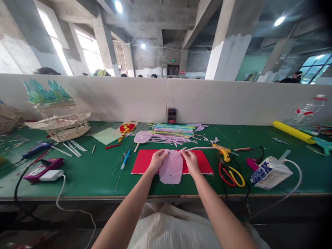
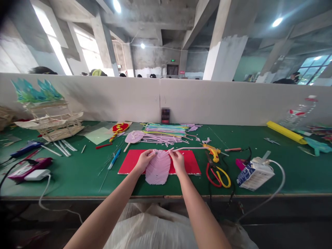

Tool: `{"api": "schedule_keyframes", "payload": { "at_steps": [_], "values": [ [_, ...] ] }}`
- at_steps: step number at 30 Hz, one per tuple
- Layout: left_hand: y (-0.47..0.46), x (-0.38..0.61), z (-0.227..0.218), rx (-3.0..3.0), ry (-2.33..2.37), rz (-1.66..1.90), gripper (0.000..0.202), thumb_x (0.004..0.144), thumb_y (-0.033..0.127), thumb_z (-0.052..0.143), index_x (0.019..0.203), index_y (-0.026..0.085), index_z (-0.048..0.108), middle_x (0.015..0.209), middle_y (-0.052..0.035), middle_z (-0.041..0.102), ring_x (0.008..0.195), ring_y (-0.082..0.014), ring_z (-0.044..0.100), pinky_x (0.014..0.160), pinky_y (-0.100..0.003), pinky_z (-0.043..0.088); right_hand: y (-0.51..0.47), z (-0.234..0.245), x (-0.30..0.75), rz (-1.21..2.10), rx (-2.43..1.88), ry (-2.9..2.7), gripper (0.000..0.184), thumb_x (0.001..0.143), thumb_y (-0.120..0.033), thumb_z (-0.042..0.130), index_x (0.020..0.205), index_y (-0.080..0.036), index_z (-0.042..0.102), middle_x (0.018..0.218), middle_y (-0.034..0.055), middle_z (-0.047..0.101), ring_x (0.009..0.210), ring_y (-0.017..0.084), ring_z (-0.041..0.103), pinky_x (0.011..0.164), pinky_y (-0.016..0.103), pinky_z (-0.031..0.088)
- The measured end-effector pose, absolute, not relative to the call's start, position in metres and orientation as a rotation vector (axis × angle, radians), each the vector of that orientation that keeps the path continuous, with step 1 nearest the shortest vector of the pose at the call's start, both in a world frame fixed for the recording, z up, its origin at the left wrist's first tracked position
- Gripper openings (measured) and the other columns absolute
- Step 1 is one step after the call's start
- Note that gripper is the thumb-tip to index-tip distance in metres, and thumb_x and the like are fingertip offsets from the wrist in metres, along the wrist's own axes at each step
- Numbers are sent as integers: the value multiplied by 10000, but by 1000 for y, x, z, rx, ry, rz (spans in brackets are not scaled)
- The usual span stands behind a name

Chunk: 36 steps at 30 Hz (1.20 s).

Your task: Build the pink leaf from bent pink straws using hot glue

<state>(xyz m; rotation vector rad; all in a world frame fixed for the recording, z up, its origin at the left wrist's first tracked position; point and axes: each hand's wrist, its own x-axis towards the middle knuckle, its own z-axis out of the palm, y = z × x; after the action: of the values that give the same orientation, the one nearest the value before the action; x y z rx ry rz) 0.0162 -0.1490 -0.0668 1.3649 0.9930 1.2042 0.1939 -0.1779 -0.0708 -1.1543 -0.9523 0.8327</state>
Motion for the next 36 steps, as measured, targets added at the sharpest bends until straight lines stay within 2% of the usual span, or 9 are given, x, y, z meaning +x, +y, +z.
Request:
{"api": "schedule_keyframes", "payload": {
  "at_steps": [3,9,17,32,36],
  "values": [
    [-149,16,-67,1382,994,1189,454,628,526,709,859,138,669,850,-67,705,810,-213,632,699,-268,477,-177,-73,196,862,-1142,-947,379,615,-541,709,703,-177,651,740,49,679,783,216,612,706,314,461],
    [-149,15,-67,1409,1010,1173,454,619,519,714,870,144,671,863,-69,707,835,-223,631,718,-274,475,-173,-75,198,933,-1089,-936,418,618,-517,726,876,-190,698,811,39,683,798,197,604,694,296,462],
    [-148,14,-68,1425,955,1119,439,640,488,707,899,134,679,900,-73,708,844,-216,631,745,-273,470,-171,-82,202,979,-1058,-949,370,592,-535,746,647,-187,631,636,8,614,648,158,559,600,264,439],
    [-148,14,-70,1473,978,1113,399,629,480,711,832,139,668,814,-45,691,775,-203,620,672,-247,456,-175,-79,198,954,-1081,-969,325,616,-493,742,653,-180,663,647,6,648,673,166,565,636,273,414],
    [-147,14,-74,1510,1005,1091,397,643,498,700,792,133,648,737,-27,663,699,-181,596,613,-235,440,-176,-76,197,988,-1053,-954,336,625,-494,736,734,-179,695,738,30,686,764,187,600,706,295,441]
  ]
}}
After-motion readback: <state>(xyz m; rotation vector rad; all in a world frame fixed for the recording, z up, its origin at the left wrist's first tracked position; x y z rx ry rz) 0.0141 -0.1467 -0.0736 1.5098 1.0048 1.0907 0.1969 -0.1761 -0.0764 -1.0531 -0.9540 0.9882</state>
